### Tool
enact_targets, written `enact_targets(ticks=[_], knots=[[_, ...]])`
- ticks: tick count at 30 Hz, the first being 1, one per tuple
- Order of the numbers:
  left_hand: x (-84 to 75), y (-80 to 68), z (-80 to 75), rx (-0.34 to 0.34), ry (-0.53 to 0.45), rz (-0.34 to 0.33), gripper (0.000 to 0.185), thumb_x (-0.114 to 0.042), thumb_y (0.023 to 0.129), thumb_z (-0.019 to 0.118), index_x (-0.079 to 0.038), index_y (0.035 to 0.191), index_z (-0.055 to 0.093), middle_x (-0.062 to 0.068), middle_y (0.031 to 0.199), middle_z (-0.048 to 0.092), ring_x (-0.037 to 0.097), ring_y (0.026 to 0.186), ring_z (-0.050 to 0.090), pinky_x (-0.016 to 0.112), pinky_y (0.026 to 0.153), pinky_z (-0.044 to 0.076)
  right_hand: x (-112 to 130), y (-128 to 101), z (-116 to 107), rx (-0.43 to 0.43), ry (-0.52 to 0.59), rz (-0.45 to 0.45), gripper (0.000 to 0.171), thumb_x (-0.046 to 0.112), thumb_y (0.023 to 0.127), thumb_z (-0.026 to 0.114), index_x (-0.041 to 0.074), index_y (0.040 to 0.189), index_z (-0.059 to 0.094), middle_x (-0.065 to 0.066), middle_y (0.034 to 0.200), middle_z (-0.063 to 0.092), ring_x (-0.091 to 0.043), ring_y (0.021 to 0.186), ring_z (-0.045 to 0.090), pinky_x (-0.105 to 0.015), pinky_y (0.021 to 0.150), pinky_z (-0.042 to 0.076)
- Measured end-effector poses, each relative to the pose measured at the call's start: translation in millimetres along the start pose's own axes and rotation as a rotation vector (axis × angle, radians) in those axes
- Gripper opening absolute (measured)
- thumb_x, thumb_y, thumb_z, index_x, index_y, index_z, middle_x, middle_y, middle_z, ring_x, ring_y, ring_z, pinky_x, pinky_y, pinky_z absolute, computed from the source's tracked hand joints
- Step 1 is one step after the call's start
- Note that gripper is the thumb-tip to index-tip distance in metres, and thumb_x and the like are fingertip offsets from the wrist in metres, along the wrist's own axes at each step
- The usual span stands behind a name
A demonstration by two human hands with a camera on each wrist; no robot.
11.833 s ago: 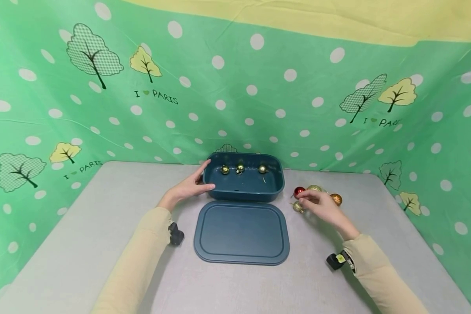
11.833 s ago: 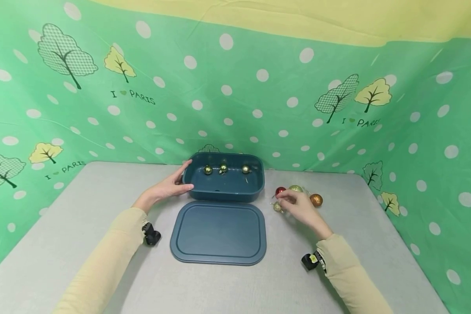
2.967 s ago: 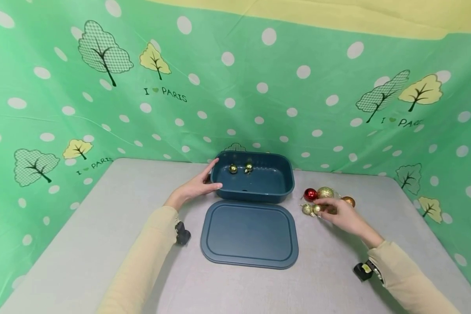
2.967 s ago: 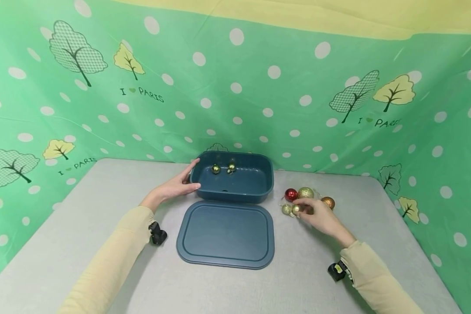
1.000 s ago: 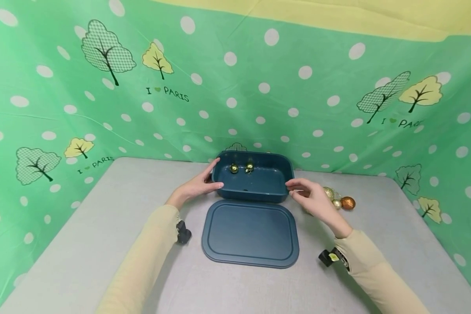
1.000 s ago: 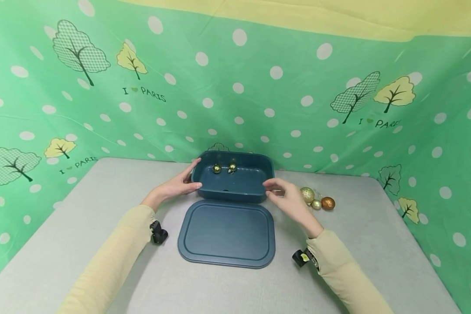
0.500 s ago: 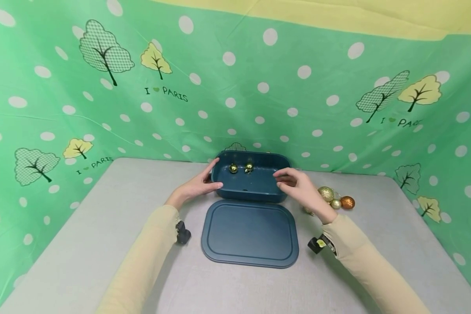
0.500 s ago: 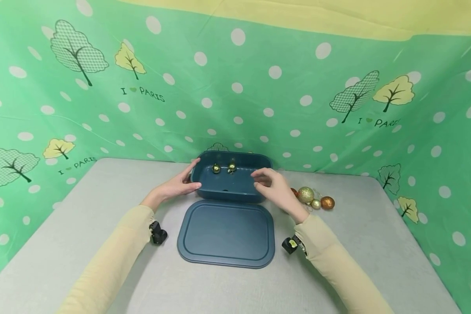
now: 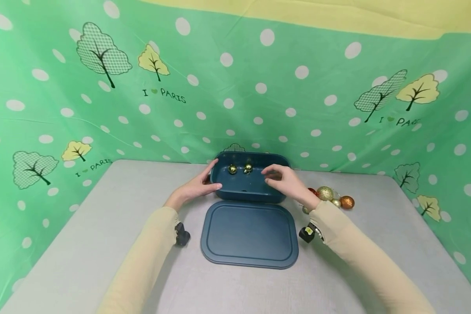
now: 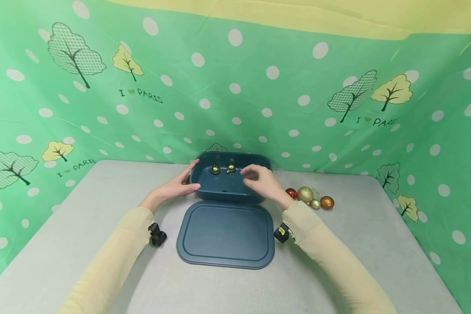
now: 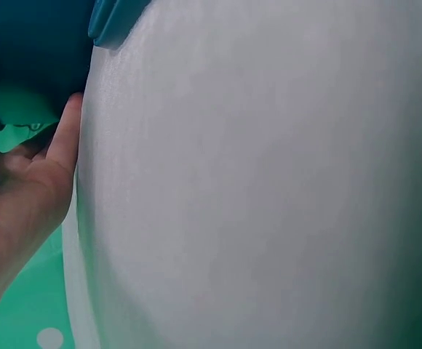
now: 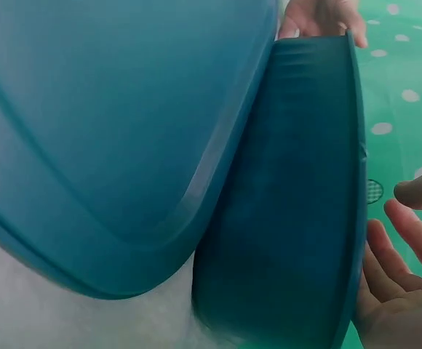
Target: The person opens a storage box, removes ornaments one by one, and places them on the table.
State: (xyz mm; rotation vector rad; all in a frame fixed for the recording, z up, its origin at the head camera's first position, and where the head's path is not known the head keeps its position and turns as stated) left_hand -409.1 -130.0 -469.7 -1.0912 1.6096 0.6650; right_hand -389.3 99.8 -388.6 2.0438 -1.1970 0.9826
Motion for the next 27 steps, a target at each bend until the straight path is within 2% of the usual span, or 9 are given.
enact_targets(ticks=[8,11,19,23,27], knots=[[1.2,1.4,-0.6,0.005,0.0,0.006,0.089,-0.024,0.095,0.065,-0.036,0.156,0.001,0.013,0.154,0.012,0.018,0.063,0.039,0.03,0.06,0.041,-3.1,16.2,6.8,0.012,-0.028,0.025,0.022,0.004,0.094,0.058,0.002,0.115,0.063,-0.021,0.123,0.058,-0.032,0.108,0.061,-0.043,0.089,0.05],[1.4,1.2,-0.6,0.001,0.009,0.002,0.089,-0.025,0.095,0.065,-0.037,0.156,0.001,0.011,0.156,0.009,0.017,0.07,0.041,0.03,0.062,0.042,-5.8,22.7,10.0,0.015,-0.043,0.019,0.022,0.004,0.094,0.058,0.002,0.116,0.063,-0.022,0.123,0.058,-0.033,0.107,0.061,-0.043,0.088,0.05],[2.2,0.3,-2.1,-0.008,0.019,-0.001,0.088,-0.022,0.095,0.064,-0.036,0.156,0.002,0.009,0.157,0.006,0.023,0.074,0.041,0.032,0.064,0.042,-12.5,37.3,14.5,-0.003,-0.045,0.046,0.027,0.004,0.094,0.059,-0.004,0.12,0.062,-0.023,0.123,0.058,-0.033,0.106,0.061,-0.044,0.086,0.051],[2.9,0.9,-1.8,-0.007,0.031,-0.001,0.088,-0.024,0.095,0.064,-0.036,0.156,0.002,0.007,0.159,0.001,0.028,0.098,0.044,0.033,0.068,0.043,-18.8,41.8,15.6,-0.018,-0.001,0.081,0.029,0.005,0.094,0.059,-0.004,0.121,0.061,-0.021,0.124,0.058,-0.031,0.107,0.061,-0.043,0.088,0.05],[1.8,1.0,-1.2,-0.008,0.032,0.002,0.088,-0.025,0.095,0.065,-0.037,0.156,0.002,0.007,0.16,-0.003,0.035,0.117,0.038,0.033,0.071,0.043,-25.3,46.2,15.1,-0.04,0.095,0.122,0.03,0.004,0.094,0.061,-0.005,0.122,0.06,-0.02,0.124,0.058,-0.032,0.107,0.059,-0.045,0.09,0.048]])
Point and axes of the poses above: each hand's wrist, its own y-axis towards the middle knuckle, its own z-axis out of the palm, x = y × z, the point moved 10 cm from there along y, towards the middle knuckle
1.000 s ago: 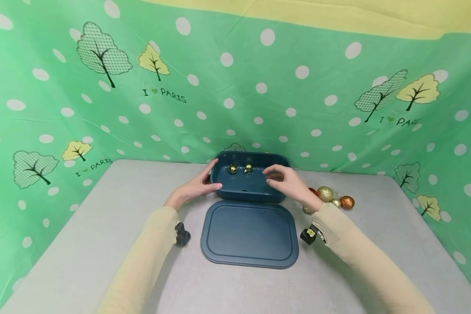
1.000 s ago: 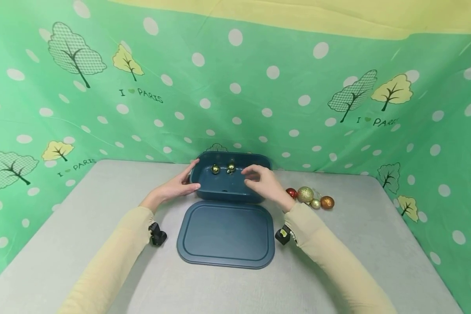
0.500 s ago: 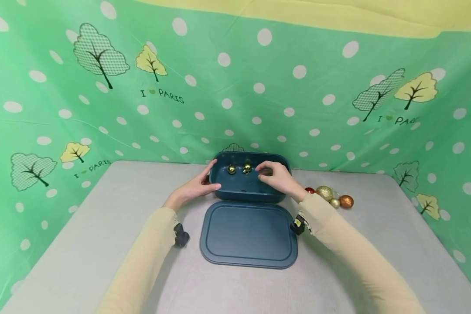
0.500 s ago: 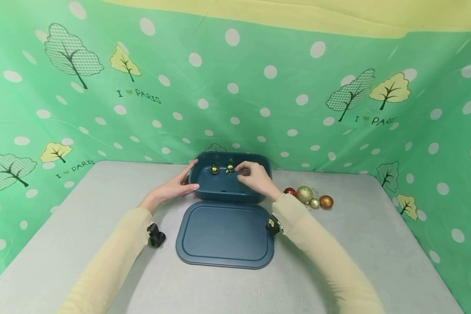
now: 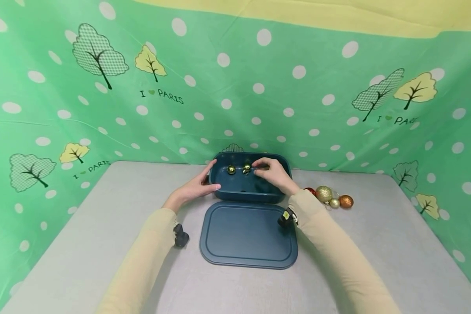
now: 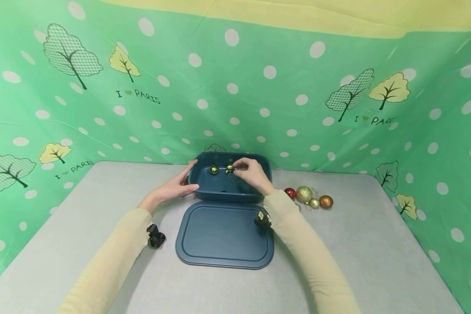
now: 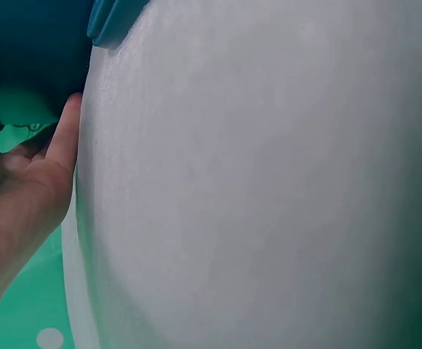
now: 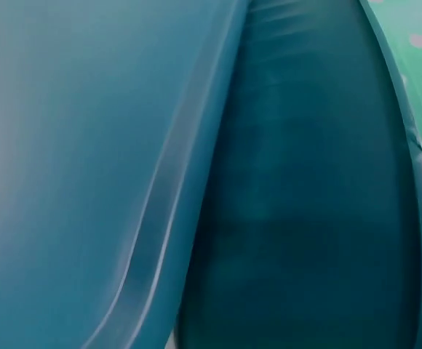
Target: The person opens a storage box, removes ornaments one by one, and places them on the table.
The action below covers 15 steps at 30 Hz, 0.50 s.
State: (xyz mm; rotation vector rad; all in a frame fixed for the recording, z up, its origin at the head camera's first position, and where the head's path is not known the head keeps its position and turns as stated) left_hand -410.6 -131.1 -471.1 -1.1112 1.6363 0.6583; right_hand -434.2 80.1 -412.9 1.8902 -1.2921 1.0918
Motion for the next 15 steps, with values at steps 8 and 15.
enact_targets(ticks=[8,15], knots=[[-1.8,-0.9,-1.1,-0.006,0.012,0.01,0.089,-0.024,0.095,0.065,-0.036,0.156,0.002,0.008,0.161,-0.006,0.036,0.133,0.028,0.04,0.089,0.041,-7.8,13.2,2.7,-0.026,0.092,0.058,0.035,0.001,0.09,0.065,-0.006,0.123,0.06,-0.02,0.122,0.058,-0.033,0.109,0.057,-0.045,0.092,0.047],[-5.0,-1.9,0.0,0.002,0.013,0.033,0.09,-0.028,0.094,0.066,-0.031,0.157,0.001,0.012,0.16,-0.006,0.035,0.139,0.022,0.043,0.1,0.036,-14.2,27.1,9.0,-0.033,0.085,0.083,0.035,0.004,0.09,0.066,-0.004,0.123,0.061,-0.02,0.122,0.059,-0.032,0.11,0.056,-0.043,0.092,0.047]])
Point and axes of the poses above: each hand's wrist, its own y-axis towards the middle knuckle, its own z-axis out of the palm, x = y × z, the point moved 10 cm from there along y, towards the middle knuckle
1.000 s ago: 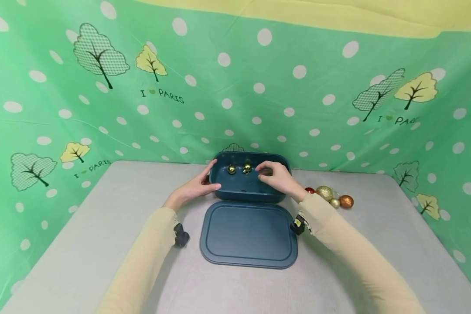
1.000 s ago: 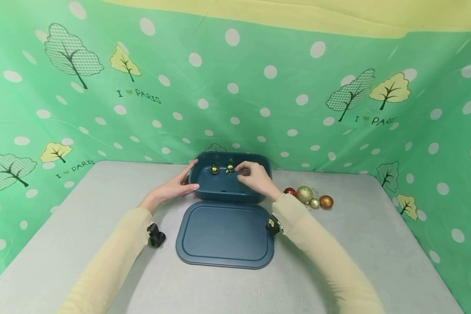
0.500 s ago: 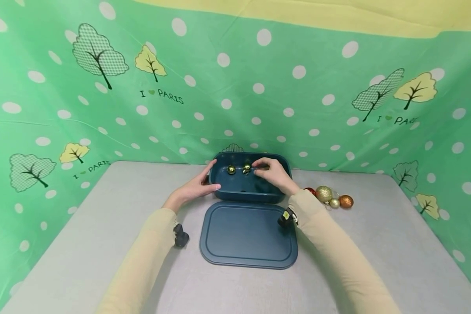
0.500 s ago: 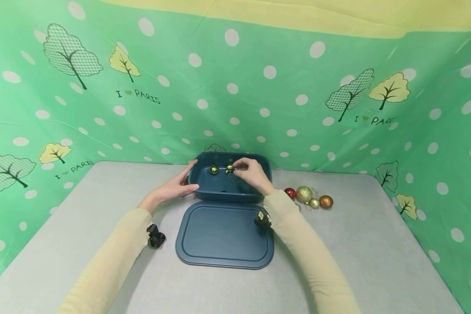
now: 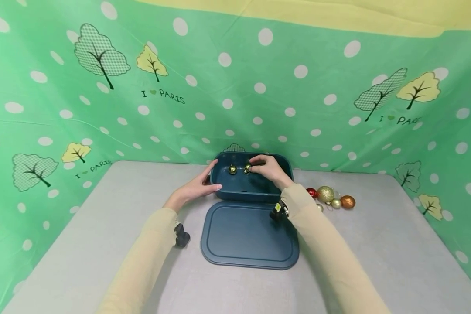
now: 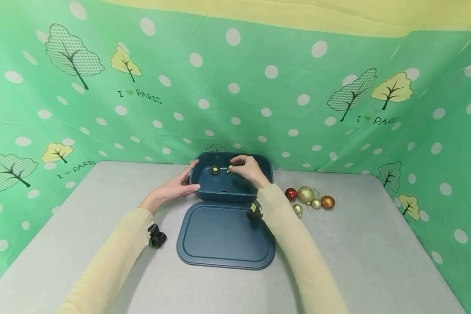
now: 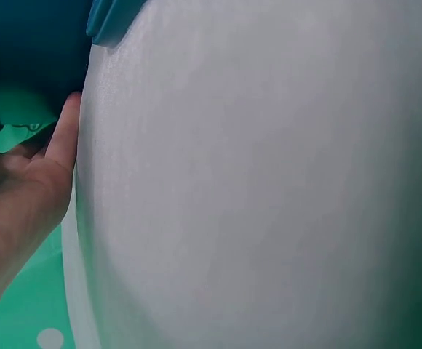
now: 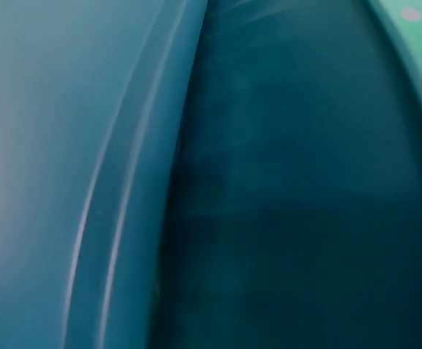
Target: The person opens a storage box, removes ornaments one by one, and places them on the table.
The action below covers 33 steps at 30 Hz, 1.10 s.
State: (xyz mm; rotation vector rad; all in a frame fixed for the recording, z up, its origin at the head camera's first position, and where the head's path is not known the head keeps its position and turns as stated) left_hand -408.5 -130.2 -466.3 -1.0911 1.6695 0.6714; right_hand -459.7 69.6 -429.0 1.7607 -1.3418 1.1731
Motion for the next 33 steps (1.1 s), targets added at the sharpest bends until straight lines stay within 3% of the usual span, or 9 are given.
enact_targets(ticks=[3,5,6,10,13,16,22,30,33], knots=[[-2.2,1.0,2.2,0.012,0.003,0.014,0.092,-0.032,0.093,0.066,-0.029,0.157,0.0,0.018,0.158,0.002,0.03,0.111,0.046,0.035,0.079,0.044,-6.7,3.2,2.5,0.002,-0.008,0.007,0.036,0.005,0.09,0.066,-0.004,0.124,0.06,-0.02,0.121,0.059,-0.032,0.108,0.057,-0.042,0.091,0.048],[-3.0,1.6,3.9,0.019,-0.005,0.014,0.092,-0.031,0.093,0.066,-0.03,0.157,0.0,0.02,0.156,0.006,0.026,0.088,0.046,0.032,0.067,0.042,-10.7,4.2,3.3,-0.002,-0.021,0.012,0.036,0.005,0.09,0.066,-0.004,0.125,0.06,-0.019,0.121,0.059,-0.031,0.107,0.057,-0.041,0.09,0.048],[-2.8,2.1,4.1,0.018,-0.007,0.01,0.091,-0.03,0.093,0.066,-0.03,0.157,0.001,0.019,0.156,0.006,0.025,0.087,0.045,0.031,0.065,0.042,-12.1,4.5,3.2,-0.007,-0.029,0.014,0.036,0.005,0.09,0.067,-0.003,0.125,0.06,-0.018,0.121,0.059,-0.031,0.107,0.057,-0.041,0.089,0.048],[-1.8,2.5,3.5,0.009,-0.013,-0.007,0.09,-0.023,0.094,0.065,-0.032,0.157,0.001,0.013,0.16,-0.001,0.033,0.115,0.042,0.037,0.081,0.042,-13.5,4.3,4.7,-0.002,-0.075,0.006,0.037,0.007,0.09,0.066,-0.001,0.126,0.059,-0.017,0.123,0.057,-0.03,0.109,0.054,-0.043,0.09,0.047],[-2.2,2.4,3.5,0.009,-0.017,-0.008,0.09,-0.021,0.094,0.064,-0.031,0.157,0.0,0.011,0.16,-0.007,0.037,0.139,0.019,0.046,0.104,0.032,-11.2,3.6,8.0,0.026,-0.133,-0.017,0.041,0.009,0.091,0.065,0.001,0.13,0.057,-0.017,0.129,0.053,-0.032,0.115,0.051,-0.045,0.092,0.045],[-1.9,2.8,3.9,0.012,-0.031,-0.006,0.09,-0.02,0.095,0.064,-0.031,0.156,-0.001,0.01,0.16,-0.01,0.038,0.143,0.005,0.051,0.112,0.017,-6.8,3.3,13.0,0.064,-0.203,-0.062,0.046,0.011,0.092,0.065,0.001,0.135,0.054,-0.018,0.134,0.05,-0.034,0.119,0.048,-0.047,0.094,0.044],[-0.5,3.9,2.6,0.02,-0.038,-0.019,0.091,-0.018,0.094,0.064,-0.028,0.157,-0.001,0.014,0.159,-0.011,0.042,0.142,0.006,0.053,0.112,0.016,-0.1,3.0,21.7,0.103,-0.264,-0.126,0.039,0.01,0.092,0.065,-0.001,0.129,0.058,-0.019,0.129,0.052,-0.033,0.111,0.054,-0.046,0.09,0.046],[-26.1,-11.7,4.9,0.039,-0.073,-0.036,0.09,-0.014,0.094,0.064,-0.02,0.157,-0.001,0.02,0.158,-0.011,0.044,0.141,0.009,0.052,0.112,0.018,-2.5,4.3,28.2,0.121,-0.202,-0.123,0.025,0.005,0.09,0.066,-0.001,0.114,0.064,-0.015,0.113,0.062,-0.026,0.097,0.061,-0.039,0.081,0.05],[-26.8,-13.3,5.0,0.04,-0.083,-0.036,0.09,-0.014,0.094,0.063,-0.021,0.157,-0.001,0.02,0.158,-0.011,0.044,0.142,0.008,0.052,0.112,0.017,-3.7,5.3,31.4,0.14,-0.208,-0.132,0.021,0.004,0.09,0.066,-0.001,0.11,0.065,-0.014,0.108,0.064,-0.026,0.094,0.062,-0.037,0.078,0.05]])
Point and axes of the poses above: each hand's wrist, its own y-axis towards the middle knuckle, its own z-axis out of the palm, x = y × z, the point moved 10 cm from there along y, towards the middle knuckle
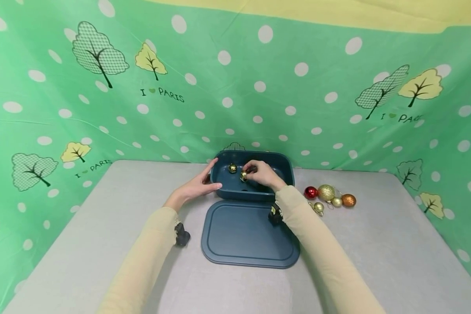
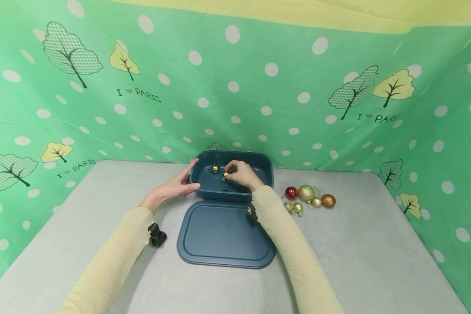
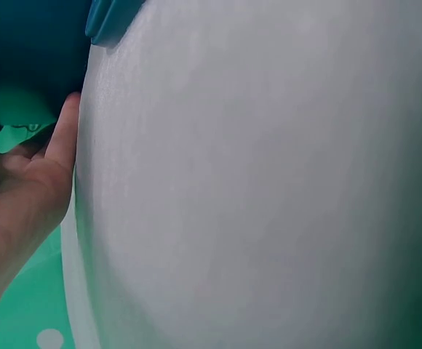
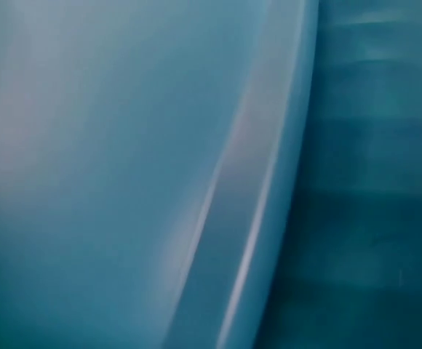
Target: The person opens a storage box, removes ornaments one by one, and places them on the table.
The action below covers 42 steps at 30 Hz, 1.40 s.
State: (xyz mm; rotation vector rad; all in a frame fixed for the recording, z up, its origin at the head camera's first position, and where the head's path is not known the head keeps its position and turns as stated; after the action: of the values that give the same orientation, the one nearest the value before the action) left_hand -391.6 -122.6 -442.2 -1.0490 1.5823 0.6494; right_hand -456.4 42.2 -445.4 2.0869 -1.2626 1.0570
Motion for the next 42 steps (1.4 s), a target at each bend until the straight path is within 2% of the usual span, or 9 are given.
enact_targets(ticks=[8,15,22,27,30,32,35,37,42], knots=[[-2.4,0.8,1.4,0.003,0.001,0.013,0.09,-0.015,0.094,0.064,-0.021,0.157,-0.001,0.019,0.158,-0.011,0.043,0.142,0.006,0.051,0.112,0.017,-2.6,-0.9,3.3,0.035,0.0,0.028,0.018,0.002,0.089,0.067,0.0,0.106,0.065,-0.011,0.098,0.063,-0.023,0.085,0.061,-0.033,0.071,0.049],[-5.1,-1.6,2.7,0.001,0.028,0.021,0.09,-0.016,0.094,0.064,-0.019,0.157,-0.002,0.019,0.158,-0.011,0.043,0.142,0.006,0.051,0.112,0.018,2.3,-4.8,0.7,0.018,0.016,0.016,0.021,0.002,0.088,0.068,0.0,0.109,0.066,-0.012,0.102,0.064,-0.024,0.089,0.062,-0.035,0.075,0.051],[-4.8,-3.3,3.5,0.0,0.026,0.007,0.09,-0.016,0.095,0.063,-0.02,0.157,-0.001,0.02,0.158,-0.011,0.044,0.141,0.012,0.05,0.104,0.031,8.9,-6.3,-6.5,-0.041,0.041,-0.034,0.022,0.006,0.089,0.068,0.001,0.111,0.066,-0.014,0.106,0.065,-0.026,0.093,0.063,-0.038,0.078,0.052],[4.5,2.6,2.3,-0.008,0.038,0.002,0.09,-0.019,0.095,0.064,-0.024,0.157,-0.001,0.019,0.158,-0.01,0.043,0.14,0.015,0.047,0.101,0.034,11.4,-9.2,-11.0,-0.072,0.071,-0.063,0.024,0.005,0.089,0.068,0.0,0.112,0.065,-0.014,0.107,0.065,-0.026,0.095,0.063,-0.037,0.079,0.053],[15.8,8.5,-0.2,-0.012,0.038,-0.001,0.091,-0.019,0.095,0.064,-0.025,0.157,-0.001,0.019,0.158,-0.011,0.043,0.14,0.015,0.048,0.101,0.034,14.2,-11.8,-12.9,-0.092,0.08,-0.076,0.024,0.005,0.089,0.069,0.0,0.112,0.065,-0.013,0.106,0.065,-0.026,0.093,0.063,-0.036,0.078,0.053],[17.8,9.1,-0.5,-0.013,0.03,-0.006,0.091,-0.018,0.095,0.064,-0.024,0.157,-0.001,0.018,0.158,-0.012,0.043,0.141,0.011,0.05,0.105,0.03,17.3,-14.1,-13.2,-0.101,0.077,-0.083,0.024,0.006,0.089,0.069,0.001,0.112,0.065,-0.013,0.106,0.065,-0.026,0.092,0.063,-0.036,0.078,0.053],[28.8,14.0,-3.4,-0.02,0.015,0.007,0.091,-0.02,0.095,0.064,-0.03,0.156,-0.002,0.015,0.159,-0.013,0.042,0.142,0.006,0.053,0.109,0.023,23.4,-18.1,-12.4,-0.103,0.068,-0.09,0.024,0.007,0.089,0.069,0.002,0.112,0.066,-0.012,0.106,0.065,-0.025,0.092,0.063,-0.037,0.079,0.052],[30.1,13.9,-4.2,-0.026,0.012,0.009,0.09,-0.021,0.095,0.064,-0.033,0.156,-0.001,0.014,0.159,-0.013,0.042,0.142,0.005,0.053,0.111,0.021,28.0,-21.4,-11.6,-0.1,0.061,-0.103,0.024,0.008,0.089,0.069,0.003,0.112,0.066,-0.011,0.107,0.065,-0.025,0.092,0.062,-0.038,0.079,0.052],[28.3,11.6,-4.1,-0.031,-0.014,0.003,0.089,-0.021,0.095,0.063,-0.036,0.156,0.0,0.015,0.159,-0.011,0.042,0.142,0.01,0.053,0.109,0.024,37.0,-32.2,-8.9,-0.088,0.068,-0.133,0.025,0.007,0.089,0.069,0.001,0.114,0.065,-0.012,0.11,0.064,-0.026,0.093,0.062,-0.039,0.078,0.052]])
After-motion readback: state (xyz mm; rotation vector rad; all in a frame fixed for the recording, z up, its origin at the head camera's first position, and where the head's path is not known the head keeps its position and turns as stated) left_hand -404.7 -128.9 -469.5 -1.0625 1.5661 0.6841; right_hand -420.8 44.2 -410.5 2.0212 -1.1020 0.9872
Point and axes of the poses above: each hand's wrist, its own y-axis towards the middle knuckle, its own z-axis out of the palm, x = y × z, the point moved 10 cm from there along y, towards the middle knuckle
